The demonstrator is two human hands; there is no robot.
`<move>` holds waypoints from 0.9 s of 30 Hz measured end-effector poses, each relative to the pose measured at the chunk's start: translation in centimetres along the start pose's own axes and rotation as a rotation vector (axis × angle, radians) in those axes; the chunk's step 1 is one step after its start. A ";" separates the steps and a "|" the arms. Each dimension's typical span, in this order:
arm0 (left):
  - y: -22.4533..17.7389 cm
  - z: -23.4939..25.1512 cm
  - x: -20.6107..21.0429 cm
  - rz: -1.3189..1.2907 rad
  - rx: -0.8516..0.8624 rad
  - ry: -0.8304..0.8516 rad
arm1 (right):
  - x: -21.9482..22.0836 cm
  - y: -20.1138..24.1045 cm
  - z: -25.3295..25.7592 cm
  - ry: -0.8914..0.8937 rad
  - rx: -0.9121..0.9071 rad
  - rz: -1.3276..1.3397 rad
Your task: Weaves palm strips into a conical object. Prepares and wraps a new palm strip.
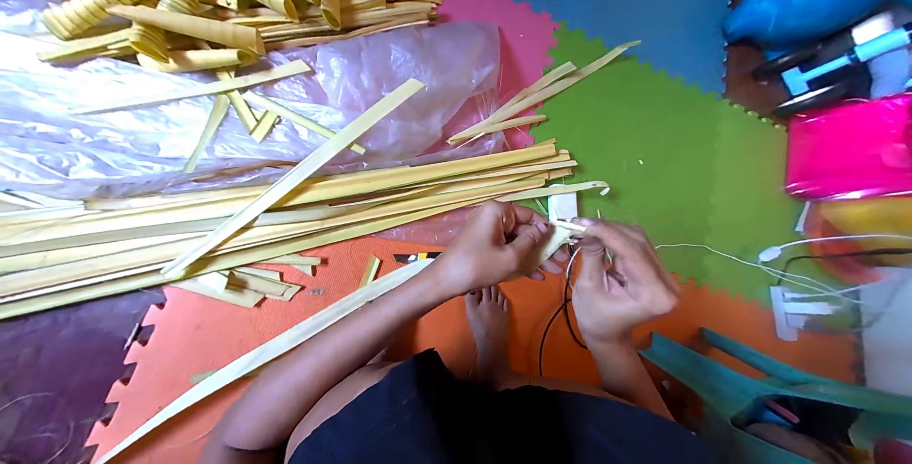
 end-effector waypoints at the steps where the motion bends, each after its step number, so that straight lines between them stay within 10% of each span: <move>1: -0.2 -0.1 -0.1 0.010 0.003 -0.027 | 0.0 0.4 -0.3 0.014 -0.079 -0.053; 9: -1.6 -0.5 -0.1 0.243 0.148 -0.050 | 0.3 0.5 -1.2 0.211 -0.232 -0.137; 17: 0.2 0.3 0.0 0.135 0.021 0.007 | 0.4 -1.6 0.9 0.326 0.333 0.225; 22: -0.5 -0.6 -0.3 0.067 -0.170 -0.001 | 0.5 0.9 -0.6 0.224 -0.074 -0.080; 27: -0.5 -0.4 -0.5 0.275 0.040 0.067 | 0.2 -0.2 0.7 0.370 0.132 0.126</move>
Point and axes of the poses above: each hand's wrist, its own z-axis towards the middle knuckle, its own x-axis out of the palm, y = z × x, the point moved 6 cm from there along z, towards the middle knuckle, and after that the axes turned 6 degrees about -z, right-handed, at the moved point
